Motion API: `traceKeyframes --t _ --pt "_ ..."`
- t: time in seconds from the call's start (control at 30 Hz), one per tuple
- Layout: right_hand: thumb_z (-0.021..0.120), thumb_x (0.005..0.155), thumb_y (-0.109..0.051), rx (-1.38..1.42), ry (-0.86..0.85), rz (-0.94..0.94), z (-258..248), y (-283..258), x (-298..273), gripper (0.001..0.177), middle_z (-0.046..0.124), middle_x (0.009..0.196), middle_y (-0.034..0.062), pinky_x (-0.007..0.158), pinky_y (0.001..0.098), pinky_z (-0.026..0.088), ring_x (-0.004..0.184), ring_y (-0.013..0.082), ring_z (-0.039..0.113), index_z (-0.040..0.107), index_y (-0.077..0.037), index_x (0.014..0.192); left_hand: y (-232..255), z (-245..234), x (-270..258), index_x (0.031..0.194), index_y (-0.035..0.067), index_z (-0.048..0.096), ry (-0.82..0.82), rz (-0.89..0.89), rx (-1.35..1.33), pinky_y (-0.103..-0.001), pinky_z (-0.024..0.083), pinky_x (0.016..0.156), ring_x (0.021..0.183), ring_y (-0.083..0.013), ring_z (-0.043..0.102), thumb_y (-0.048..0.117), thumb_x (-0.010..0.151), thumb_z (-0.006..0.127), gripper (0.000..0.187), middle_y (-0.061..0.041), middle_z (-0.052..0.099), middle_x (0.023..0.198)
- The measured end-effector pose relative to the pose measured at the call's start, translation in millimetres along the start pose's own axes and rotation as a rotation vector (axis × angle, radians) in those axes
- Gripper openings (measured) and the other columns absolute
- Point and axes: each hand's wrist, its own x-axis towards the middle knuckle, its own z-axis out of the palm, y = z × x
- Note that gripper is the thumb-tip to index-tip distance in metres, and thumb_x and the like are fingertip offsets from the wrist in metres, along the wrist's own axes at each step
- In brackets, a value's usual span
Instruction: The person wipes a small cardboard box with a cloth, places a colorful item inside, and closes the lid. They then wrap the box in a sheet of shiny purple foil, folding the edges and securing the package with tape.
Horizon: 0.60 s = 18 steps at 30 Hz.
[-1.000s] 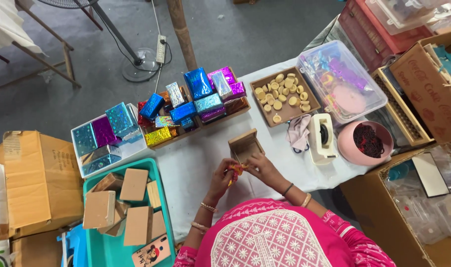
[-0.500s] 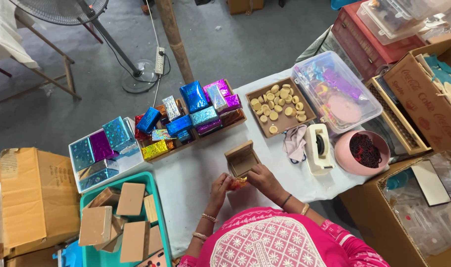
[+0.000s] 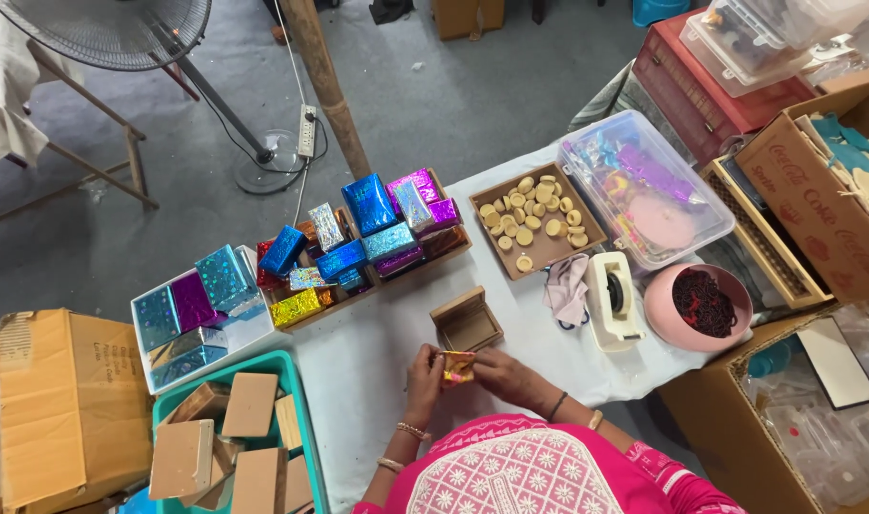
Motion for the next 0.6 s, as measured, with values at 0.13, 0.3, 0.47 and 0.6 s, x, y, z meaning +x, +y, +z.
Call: traceKeyframes --t 0.13,0.3,0.47,0.6 --pt "0.063 0.093 -0.006 0.089 -0.152 0.038 1 -6 5 0.023 0.061 0.127 0.0195 0.097 0.0416 0.051 0.116 0.0364 0.061 0.055 -0.001 0.114 -21 8 13 0.094 0.000 0.060 0.062 0.335 0.058 -0.039 0.055 0.063 0.070 -0.0253 0.068 0.013 0.095 0.063 0.014 -0.014 0.069 0.086" --pt "0.070 0.084 -0.014 0.113 -0.304 0.195 25 11 2 0.057 0.059 0.122 0.0248 0.096 0.0483 0.049 0.113 0.0413 0.058 0.046 0.006 0.132 -15 17 14 0.097 -0.001 0.060 -0.007 0.440 0.122 -0.040 0.054 0.075 0.082 -0.0302 0.067 0.012 0.094 0.065 0.014 -0.017 0.067 0.095" --pt "0.067 0.091 -0.024 -0.147 -0.602 0.244 104 82 -42 0.027 0.069 0.107 0.0166 0.090 0.0467 0.052 0.103 0.0343 0.066 0.063 -0.004 0.108 -10 26 5 0.098 0.000 0.062 -0.126 0.447 0.169 -0.041 0.054 0.078 0.086 -0.0306 0.067 0.013 0.094 0.067 0.014 -0.016 0.069 0.094" --pt "0.059 0.100 -0.031 0.047 -0.544 0.358 79 63 -9 0.026 0.072 0.099 0.0147 0.078 0.0460 0.052 0.089 0.0335 0.067 0.067 -0.008 0.110 -11 13 10 0.097 0.002 0.070 -0.171 0.591 0.202 -0.042 0.052 0.082 0.091 -0.0308 0.066 0.016 0.092 0.069 0.014 -0.016 0.072 0.095"
